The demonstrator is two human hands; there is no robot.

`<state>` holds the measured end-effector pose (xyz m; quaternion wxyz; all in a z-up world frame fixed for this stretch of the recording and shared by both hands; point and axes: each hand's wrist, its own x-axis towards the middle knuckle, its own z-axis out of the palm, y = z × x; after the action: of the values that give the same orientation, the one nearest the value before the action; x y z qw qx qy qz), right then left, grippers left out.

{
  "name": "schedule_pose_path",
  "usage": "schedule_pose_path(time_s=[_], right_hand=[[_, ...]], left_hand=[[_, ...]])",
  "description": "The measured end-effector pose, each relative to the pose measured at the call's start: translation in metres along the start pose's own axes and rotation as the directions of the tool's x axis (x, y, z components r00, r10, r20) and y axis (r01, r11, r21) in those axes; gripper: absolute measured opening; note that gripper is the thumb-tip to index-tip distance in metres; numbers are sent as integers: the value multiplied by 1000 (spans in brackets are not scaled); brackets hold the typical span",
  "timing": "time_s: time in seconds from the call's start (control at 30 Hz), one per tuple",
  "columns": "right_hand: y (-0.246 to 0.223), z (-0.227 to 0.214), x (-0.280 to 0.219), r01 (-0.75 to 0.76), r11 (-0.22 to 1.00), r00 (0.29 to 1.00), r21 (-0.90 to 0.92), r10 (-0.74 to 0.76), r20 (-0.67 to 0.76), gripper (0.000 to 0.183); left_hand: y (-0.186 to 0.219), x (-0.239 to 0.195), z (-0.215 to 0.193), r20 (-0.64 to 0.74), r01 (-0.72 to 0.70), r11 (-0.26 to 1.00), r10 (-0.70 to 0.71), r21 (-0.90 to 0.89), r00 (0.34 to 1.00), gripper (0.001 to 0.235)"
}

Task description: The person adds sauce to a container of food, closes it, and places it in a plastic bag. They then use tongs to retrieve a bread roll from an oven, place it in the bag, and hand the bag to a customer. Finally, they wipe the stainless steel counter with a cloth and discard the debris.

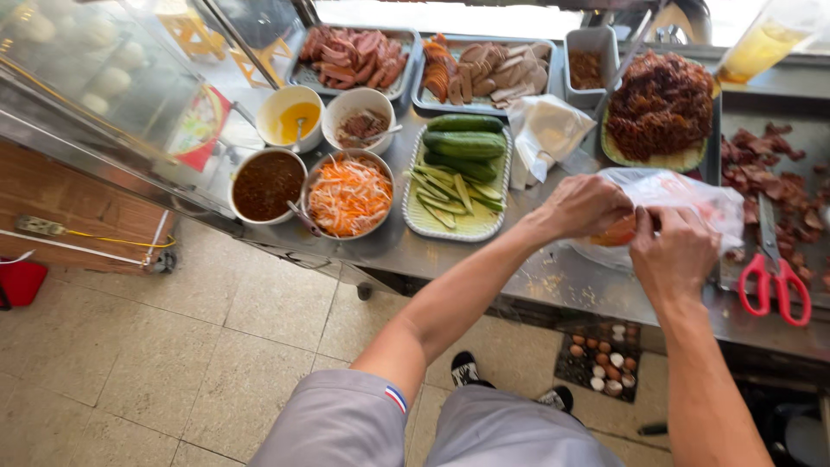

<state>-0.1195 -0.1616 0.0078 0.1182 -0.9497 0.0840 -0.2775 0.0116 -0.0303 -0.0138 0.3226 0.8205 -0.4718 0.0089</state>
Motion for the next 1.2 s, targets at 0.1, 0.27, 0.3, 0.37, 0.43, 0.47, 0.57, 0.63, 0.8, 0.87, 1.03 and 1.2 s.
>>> schedule_pose_path(time_s=[0.1,0.27,0.3,0.37,0.43,0.47,0.57,0.63,0.8,0.87,1.03,1.2], right_hand=[[11,20,2,-258,951,966,172,257,28,21],[23,32,0,-401,870,900,287,433,-53,21],[22,32,-1,-415,865,892,281,448,-62,21],[18,31,-2,-419,829,896,370,444,20,22],[12,30,-4,-458,799,870,390,492,13,24],[9,31,-3,-472,783,859,405,511,12,25],[-2,41,3,-427,817,864,387,495,-93,24],[-14,52,7,-516,733,833,443,551,58,26],[-9,27,12,-208,884,976,418,161,145,26],[8,1,21,-152,952,969,265,91,229,25],[56,-52,49,486,860,785,-158,-349,513,54],[111,-84,63,679,516,702,-522,-249,667,56]], left_hand=[[-7,4,13,-5,-26,991,27,133,1000,12],[-14,-8,-2,-140,143,963,-179,-230,974,22],[-10,-11,-7,-83,234,941,-261,-245,962,21],[-4,-15,-21,-113,100,983,-118,-157,987,31],[5,-23,-30,-171,144,961,-187,-235,967,23],[8,-27,-34,-200,166,948,-224,-271,954,23],[17,-31,-48,-273,236,902,-345,-362,898,32],[26,-33,-53,-377,36,937,-175,-347,909,42],[45,-44,-61,-422,15,937,-172,-350,890,46],[44,-50,-53,-354,303,805,-517,-510,779,44],[11,-47,-21,-110,249,480,-602,-841,791,22],[14,-21,-37,98,195,151,-491,-969,866,19]])
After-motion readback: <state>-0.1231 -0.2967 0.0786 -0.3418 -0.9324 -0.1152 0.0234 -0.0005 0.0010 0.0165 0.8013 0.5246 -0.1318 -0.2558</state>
